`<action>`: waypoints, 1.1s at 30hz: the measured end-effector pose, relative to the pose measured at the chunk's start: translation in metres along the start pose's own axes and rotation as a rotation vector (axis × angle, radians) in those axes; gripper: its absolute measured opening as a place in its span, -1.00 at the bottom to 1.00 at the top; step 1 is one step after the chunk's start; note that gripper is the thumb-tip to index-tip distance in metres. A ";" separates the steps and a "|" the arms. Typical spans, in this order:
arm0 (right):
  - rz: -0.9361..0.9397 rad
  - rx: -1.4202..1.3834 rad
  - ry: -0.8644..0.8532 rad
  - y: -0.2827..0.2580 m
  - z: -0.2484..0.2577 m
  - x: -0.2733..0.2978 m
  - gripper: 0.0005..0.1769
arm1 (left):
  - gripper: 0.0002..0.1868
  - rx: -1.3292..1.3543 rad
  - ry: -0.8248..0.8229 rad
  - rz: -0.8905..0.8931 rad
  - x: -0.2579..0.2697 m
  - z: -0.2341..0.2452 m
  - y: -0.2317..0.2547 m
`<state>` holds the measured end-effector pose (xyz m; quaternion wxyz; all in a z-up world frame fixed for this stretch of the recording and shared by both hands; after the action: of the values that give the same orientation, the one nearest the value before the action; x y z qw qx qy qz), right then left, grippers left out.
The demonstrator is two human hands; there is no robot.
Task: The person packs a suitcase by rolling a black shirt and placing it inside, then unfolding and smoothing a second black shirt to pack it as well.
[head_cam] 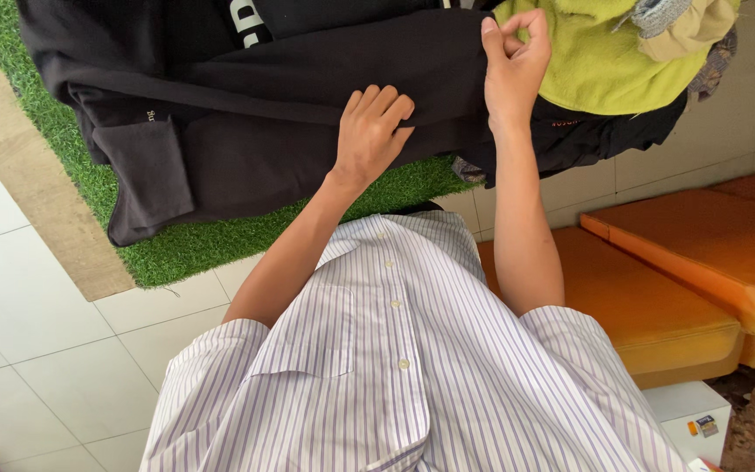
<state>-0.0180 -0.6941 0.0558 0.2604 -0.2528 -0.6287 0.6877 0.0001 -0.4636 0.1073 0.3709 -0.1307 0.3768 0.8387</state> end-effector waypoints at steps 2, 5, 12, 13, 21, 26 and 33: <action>0.096 -0.012 0.015 0.001 -0.005 0.001 -0.79 | -0.67 0.032 -0.003 -0.011 0.002 0.000 0.001; 0.293 0.040 -0.001 -0.003 -0.012 0.001 -0.87 | -0.69 0.022 -0.022 -0.047 0.007 -0.002 0.002; 0.237 0.318 0.053 -0.015 -0.013 0.012 -0.92 | -0.81 0.099 -0.004 0.018 0.019 0.010 0.003; 0.310 0.352 0.072 -0.020 -0.012 0.012 -0.92 | -0.83 0.114 0.008 0.032 0.019 0.013 0.003; 0.557 0.369 0.054 -0.062 -0.031 0.019 -0.92 | -0.89 0.086 0.088 0.021 0.021 0.045 -0.004; 0.596 0.402 -0.090 -0.078 -0.078 0.025 -0.99 | -0.89 0.075 0.160 0.119 0.030 0.073 -0.025; 0.584 0.420 -0.353 -0.093 -0.182 0.055 -0.90 | -0.89 0.085 0.310 0.268 0.054 0.149 -0.070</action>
<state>0.0679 -0.5164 0.1330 -0.0120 -0.2403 -0.4114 0.8791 0.0216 -0.2962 0.1442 0.1989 -0.1909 0.4785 0.8337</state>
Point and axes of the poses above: each hand's wrist, its own x-axis away from the middle knuckle, its own z-axis out of the back of the hand, y = z × x, the point moved 4 cm from there along -x, towards the middle knuckle, and after that the axes turned 7 degrees about y, right-handed, at the moved point
